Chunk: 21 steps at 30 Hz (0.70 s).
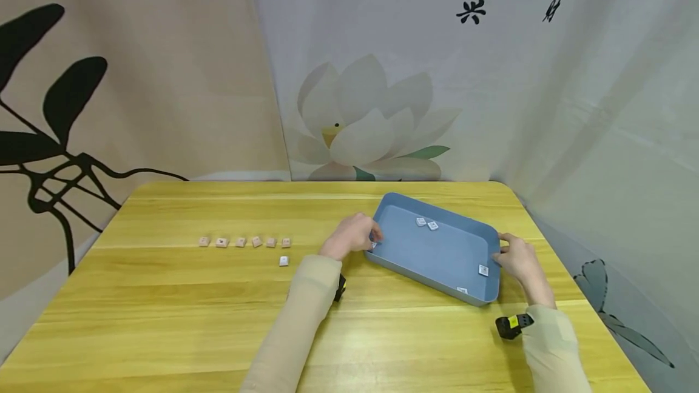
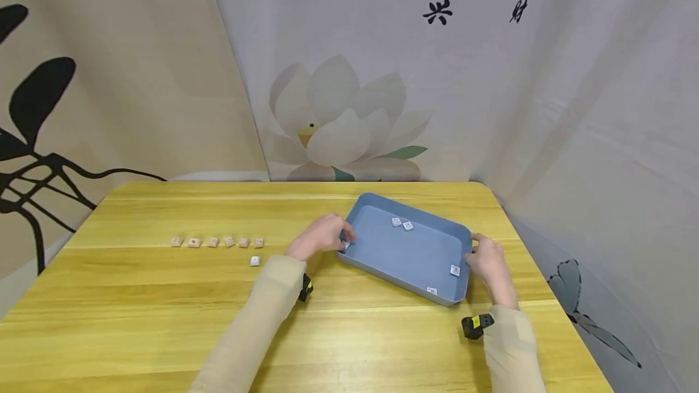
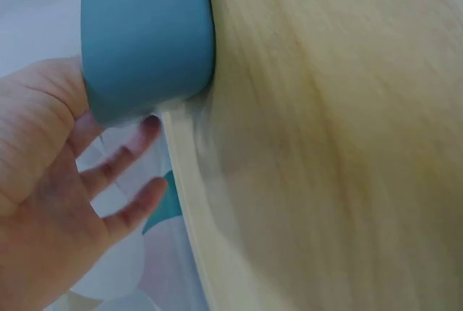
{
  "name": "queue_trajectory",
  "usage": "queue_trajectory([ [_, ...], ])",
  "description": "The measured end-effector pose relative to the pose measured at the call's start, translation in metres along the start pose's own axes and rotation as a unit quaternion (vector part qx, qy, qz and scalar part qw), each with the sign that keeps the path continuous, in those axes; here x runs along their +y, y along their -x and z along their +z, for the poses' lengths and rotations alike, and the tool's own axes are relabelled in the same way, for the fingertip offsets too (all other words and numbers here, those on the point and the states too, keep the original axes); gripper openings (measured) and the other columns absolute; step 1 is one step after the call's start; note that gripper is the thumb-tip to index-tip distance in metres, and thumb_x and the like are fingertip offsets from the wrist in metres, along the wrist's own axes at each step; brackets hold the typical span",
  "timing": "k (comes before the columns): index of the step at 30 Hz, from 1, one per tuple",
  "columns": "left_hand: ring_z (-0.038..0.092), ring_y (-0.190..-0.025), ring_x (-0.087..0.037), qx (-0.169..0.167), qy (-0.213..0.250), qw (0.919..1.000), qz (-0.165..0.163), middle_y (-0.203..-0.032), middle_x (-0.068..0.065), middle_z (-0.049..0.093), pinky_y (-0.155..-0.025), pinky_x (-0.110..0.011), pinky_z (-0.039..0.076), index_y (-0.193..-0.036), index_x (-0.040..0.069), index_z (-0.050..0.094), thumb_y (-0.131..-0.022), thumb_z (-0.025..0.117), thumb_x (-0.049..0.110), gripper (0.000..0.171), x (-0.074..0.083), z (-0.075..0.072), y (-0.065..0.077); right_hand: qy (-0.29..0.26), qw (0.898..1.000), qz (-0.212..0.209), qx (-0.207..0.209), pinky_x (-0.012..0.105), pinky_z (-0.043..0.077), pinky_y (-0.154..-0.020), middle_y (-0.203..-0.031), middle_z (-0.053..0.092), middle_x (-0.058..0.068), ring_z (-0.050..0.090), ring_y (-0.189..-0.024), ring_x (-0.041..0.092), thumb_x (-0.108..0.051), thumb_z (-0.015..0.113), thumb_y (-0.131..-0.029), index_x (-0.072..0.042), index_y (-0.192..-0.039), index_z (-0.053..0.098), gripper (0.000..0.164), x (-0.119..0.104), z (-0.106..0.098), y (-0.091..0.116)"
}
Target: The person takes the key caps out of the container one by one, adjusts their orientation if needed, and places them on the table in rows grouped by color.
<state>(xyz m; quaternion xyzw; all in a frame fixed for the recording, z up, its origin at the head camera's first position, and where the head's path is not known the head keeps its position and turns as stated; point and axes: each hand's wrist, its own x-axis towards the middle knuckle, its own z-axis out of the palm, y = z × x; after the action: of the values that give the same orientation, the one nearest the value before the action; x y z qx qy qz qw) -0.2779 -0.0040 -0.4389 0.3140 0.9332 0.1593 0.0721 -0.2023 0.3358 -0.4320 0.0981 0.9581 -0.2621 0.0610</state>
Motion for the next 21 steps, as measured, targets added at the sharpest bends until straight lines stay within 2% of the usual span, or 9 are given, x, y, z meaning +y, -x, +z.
queue_trajectory([
  [2, 0.067, -0.093, -0.013, 0.003, 0.003, 1.0000, 0.006, -0.094, 0.004, 0.074, -0.081, -0.026, 0.053, -0.100, 0.016, 0.075, -0.077, 0.074, 0.006, 0.024, -0.001, 0.000, 0.001, -0.002, 1.000, 0.002, -0.002, 0.049, 0.055, -0.081, -0.123, 0.051, 0.041, 0.056, -0.110, 0.050, -0.003, 0.056, -0.089, 0.016, -0.138, 0.032, 0.058, -0.001, 0.000, 0.000],
  [7, 0.058, -0.105, -0.018, 0.017, 0.031, 0.9993, 0.011, -0.099, 0.006, 0.074, -0.095, -0.033, 0.047, -0.102, 0.017, 0.075, -0.081, 0.076, 0.017, 0.021, -0.004, 0.004, 0.005, -0.003, 1.000, 0.004, -0.005, 0.050, 0.054, -0.083, -0.123, 0.050, 0.041, 0.055, -0.111, 0.050, -0.002, 0.056, -0.089, 0.016, -0.139, 0.031, 0.058, 0.000, -0.001, 0.000],
  [12, 0.049, -0.116, -0.024, 0.057, 0.037, 0.9975, 0.018, -0.103, 0.006, 0.073, -0.100, -0.043, 0.040, -0.103, 0.018, 0.075, -0.082, 0.075, 0.021, 0.021, -0.006, 0.009, 0.009, -0.001, 1.000, 0.004, -0.004, 0.051, 0.054, -0.084, -0.122, 0.051, 0.041, 0.055, -0.111, 0.051, -0.002, 0.056, -0.089, 0.016, -0.138, 0.032, 0.058, 0.000, 0.000, 0.000],
  [17, 0.053, -0.121, -0.026, 0.116, 0.044, 0.9913, 0.044, -0.105, 0.002, 0.073, -0.106, -0.046, 0.039, -0.102, 0.016, 0.074, -0.083, 0.072, 0.020, 0.020, -0.008, 0.009, 0.011, -0.002, 1.000, 0.002, 0.000, 0.052, 0.053, -0.084, -0.122, 0.051, 0.041, 0.055, -0.111, 0.051, -0.002, 0.056, -0.088, 0.017, -0.137, 0.033, 0.057, 0.000, 0.000, -0.001],
  [18, 0.054, -0.122, -0.026, 0.124, 0.056, 0.9894, 0.049, -0.107, 0.000, 0.073, -0.107, -0.046, 0.039, -0.102, 0.014, 0.074, -0.083, 0.072, 0.019, 0.020, -0.008, 0.008, 0.013, -0.002, 1.000, 0.002, 0.000, 0.052, 0.053, -0.084, -0.122, 0.051, 0.041, 0.055, -0.111, 0.051, -0.002, 0.056, -0.088, 0.017, -0.137, 0.033, 0.057, 0.000, 0.000, -0.001],
  [21, 0.063, -0.108, -0.025, 0.136, 0.114, 0.9815, 0.071, -0.104, -0.007, 0.071, -0.099, -0.039, 0.050, -0.104, 0.006, 0.073, -0.084, 0.070, 0.014, 0.021, -0.008, 0.006, 0.018, -0.001, 1.000, 0.002, 0.002, 0.051, 0.053, -0.084, -0.122, 0.051, 0.041, 0.055, -0.111, 0.051, -0.002, 0.056, -0.088, 0.017, -0.137, 0.033, 0.057, 0.000, 0.000, -0.001],
])
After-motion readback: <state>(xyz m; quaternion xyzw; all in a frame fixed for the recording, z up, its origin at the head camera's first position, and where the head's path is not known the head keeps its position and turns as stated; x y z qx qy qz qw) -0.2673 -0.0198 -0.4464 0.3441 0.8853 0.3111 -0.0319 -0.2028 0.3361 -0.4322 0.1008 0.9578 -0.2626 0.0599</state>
